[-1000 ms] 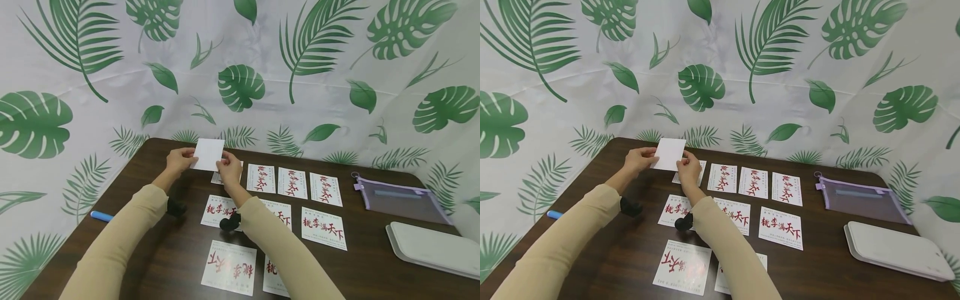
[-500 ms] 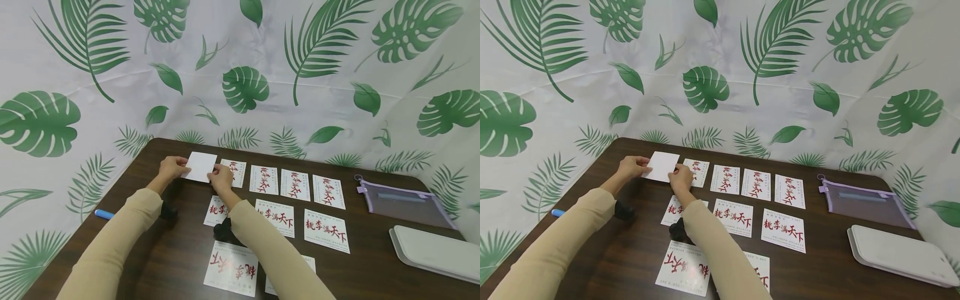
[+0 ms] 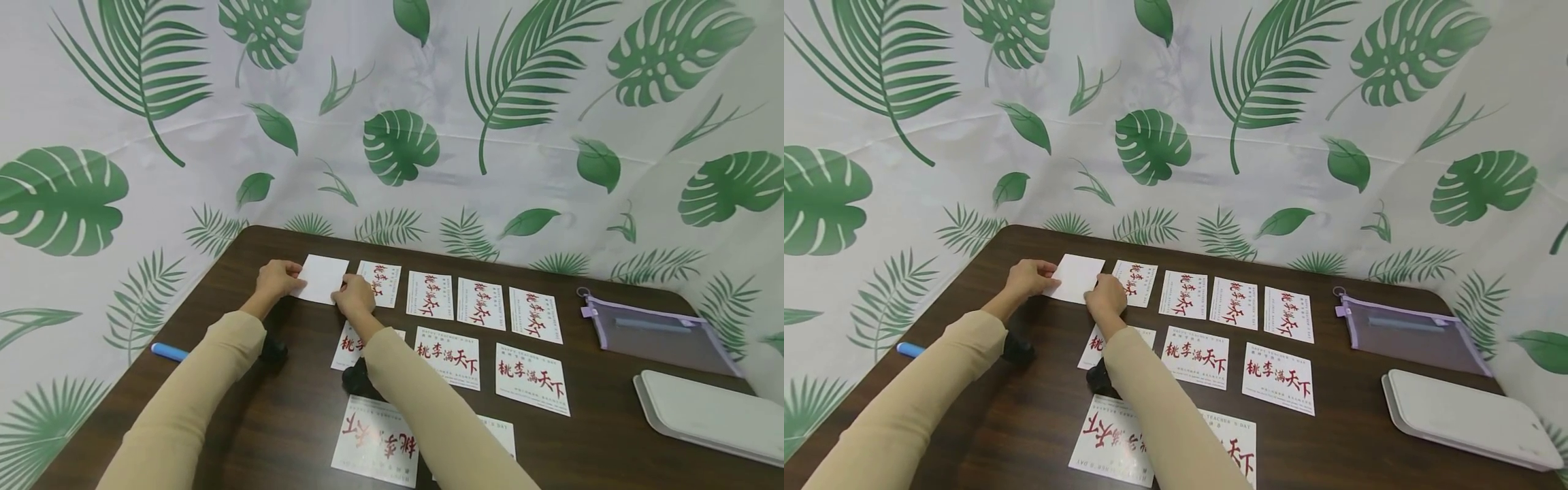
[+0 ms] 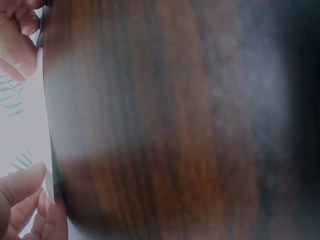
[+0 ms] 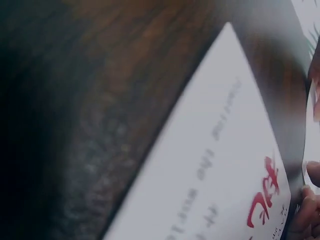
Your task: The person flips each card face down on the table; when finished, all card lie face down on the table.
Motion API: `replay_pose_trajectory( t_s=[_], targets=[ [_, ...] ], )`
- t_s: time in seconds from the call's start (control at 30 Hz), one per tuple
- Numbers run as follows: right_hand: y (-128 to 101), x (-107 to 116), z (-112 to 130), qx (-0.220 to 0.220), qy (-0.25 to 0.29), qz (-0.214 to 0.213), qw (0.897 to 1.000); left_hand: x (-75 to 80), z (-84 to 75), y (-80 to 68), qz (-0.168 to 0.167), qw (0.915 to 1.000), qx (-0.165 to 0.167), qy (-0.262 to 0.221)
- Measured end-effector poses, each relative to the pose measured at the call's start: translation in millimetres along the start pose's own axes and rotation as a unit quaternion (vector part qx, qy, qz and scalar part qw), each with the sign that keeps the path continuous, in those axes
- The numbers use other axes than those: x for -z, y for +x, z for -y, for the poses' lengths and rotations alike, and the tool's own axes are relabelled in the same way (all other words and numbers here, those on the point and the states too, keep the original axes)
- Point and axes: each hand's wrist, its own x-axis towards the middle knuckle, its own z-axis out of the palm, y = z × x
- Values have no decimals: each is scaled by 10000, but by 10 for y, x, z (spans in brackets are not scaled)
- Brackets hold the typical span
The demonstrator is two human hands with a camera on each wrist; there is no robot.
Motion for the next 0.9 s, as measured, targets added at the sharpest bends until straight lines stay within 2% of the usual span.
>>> replay_pose_trajectory(
  t_s=[0.07, 0.1, 0.27, 0.4, 0.53, 0.67, 0.73, 0.8, 0.9],
  targets=[
    [-32, 21, 19, 8, -61, -56, 10000, -2, -22, 1, -15, 9999, -16, 135],
    [-102, 109, 90, -90, -134, 32, 9999, -5, -35, 3, -30, 9998, -23, 217],
    [-167, 153, 134, 128, -437, -331, 9984, -24, -74, 36, -74, 9983, -126, 561],
    [-166, 166, 126, 156, -441, -394, 9981, -37, -85, 55, -23, 9976, -153, 677],
    [-109, 243, 53, 225, 193, -501, 9983, -34, -85, 65, 41, 9965, -109, 828],
    [28, 474, -108, 240, 1036, -859, 9906, -32, -108, 78, 14, 9953, -152, 955],
    [100, 596, -222, 144, 1326, -995, 9861, -50, -142, 83, -34, 9950, -347, 935],
    [153, 694, -340, -39, 1392, -987, 9853, -95, -195, 93, -9, 9944, -675, 812],
    [196, 797, -479, -212, 1360, -746, 9877, -198, -332, 108, 176, 9909, -1227, 530]
  ],
)
